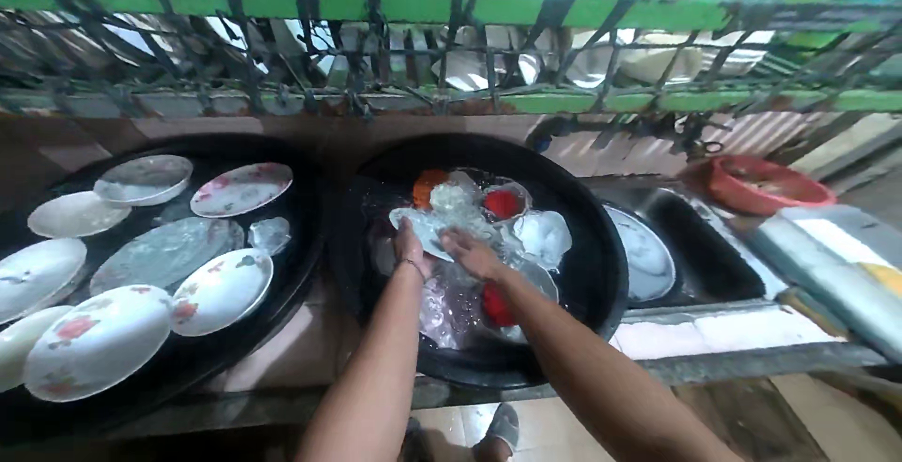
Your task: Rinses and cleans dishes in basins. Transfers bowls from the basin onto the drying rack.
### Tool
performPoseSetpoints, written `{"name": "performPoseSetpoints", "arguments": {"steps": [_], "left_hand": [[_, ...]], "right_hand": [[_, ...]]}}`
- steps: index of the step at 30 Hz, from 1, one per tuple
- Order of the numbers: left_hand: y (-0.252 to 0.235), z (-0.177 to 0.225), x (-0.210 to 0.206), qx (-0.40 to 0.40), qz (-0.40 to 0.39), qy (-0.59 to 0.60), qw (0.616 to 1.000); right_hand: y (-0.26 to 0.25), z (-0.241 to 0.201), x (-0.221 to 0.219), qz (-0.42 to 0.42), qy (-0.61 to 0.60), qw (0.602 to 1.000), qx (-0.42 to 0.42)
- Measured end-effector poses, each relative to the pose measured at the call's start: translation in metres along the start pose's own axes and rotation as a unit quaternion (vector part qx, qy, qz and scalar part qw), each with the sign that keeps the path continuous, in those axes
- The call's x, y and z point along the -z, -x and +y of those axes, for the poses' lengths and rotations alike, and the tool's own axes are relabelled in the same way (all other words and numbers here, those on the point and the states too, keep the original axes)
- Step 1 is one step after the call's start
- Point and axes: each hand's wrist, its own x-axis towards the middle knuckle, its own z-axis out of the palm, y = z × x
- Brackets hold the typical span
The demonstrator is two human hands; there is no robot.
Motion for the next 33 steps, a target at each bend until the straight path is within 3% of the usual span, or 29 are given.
{"name": "performPoseSetpoints", "arguments": {"steps": [2, 4, 6, 8, 11, 14, 17, 21, 25, 28, 30, 33], "left_hand": [[0.007, 0.002, -0.003, -0.051, 0.018, -0.059, 0.997], [0.011, 0.016, 0.0, -0.125, 0.066, -0.092, 0.986], [0.011, 0.037, 0.014, -0.172, 0.116, -0.051, 0.977], [0.007, 0.065, 0.033, -0.213, 0.145, 0.056, 0.964], [0.007, 0.112, 0.065, -0.255, 0.109, 0.254, 0.927], [0.015, 0.13, 0.075, -0.241, 0.071, 0.307, 0.918], [0.022, 0.117, 0.063, -0.246, 0.067, 0.278, 0.926], [0.029, 0.073, 0.034, -0.219, -0.002, 0.102, 0.97], [0.025, 0.02, 0.004, -0.137, -0.108, -0.049, 0.983], [0.02, -0.008, -0.017, -0.094, -0.157, -0.186, 0.965], [0.013, -0.025, -0.027, -0.084, -0.179, -0.248, 0.948], [0.009, -0.038, -0.038, 0.005, -0.221, -0.216, 0.951]], "right_hand": [[-0.001, -0.008, -0.006, 0.009, 0.029, 0.999, 0.024], [0.006, -0.023, -0.011, 0.015, -0.005, 0.992, 0.123], [0.016, -0.025, -0.006, 0.023, 0.003, 0.987, 0.156], [0.023, -0.011, 0.008, 0.051, 0.089, 0.991, 0.085], [0.041, 0.011, 0.034, 0.057, 0.179, 0.978, -0.094], [0.046, 0.046, 0.058, 0.016, 0.21, 0.953, -0.218], [0.041, 0.068, 0.074, -0.014, 0.238, 0.941, -0.239], [0.048, 0.054, 0.085, -0.021, 0.288, 0.935, -0.207], [0.063, 0.037, 0.085, 0.124, 0.291, 0.945, -0.09], [0.057, 0.036, 0.094, 0.268, 0.23, 0.935, -0.027], [0.044, 0.045, 0.093, 0.303, 0.135, 0.942, -0.056], [0.02, 0.061, 0.076, 0.256, -0.018, 0.951, -0.17]]}}
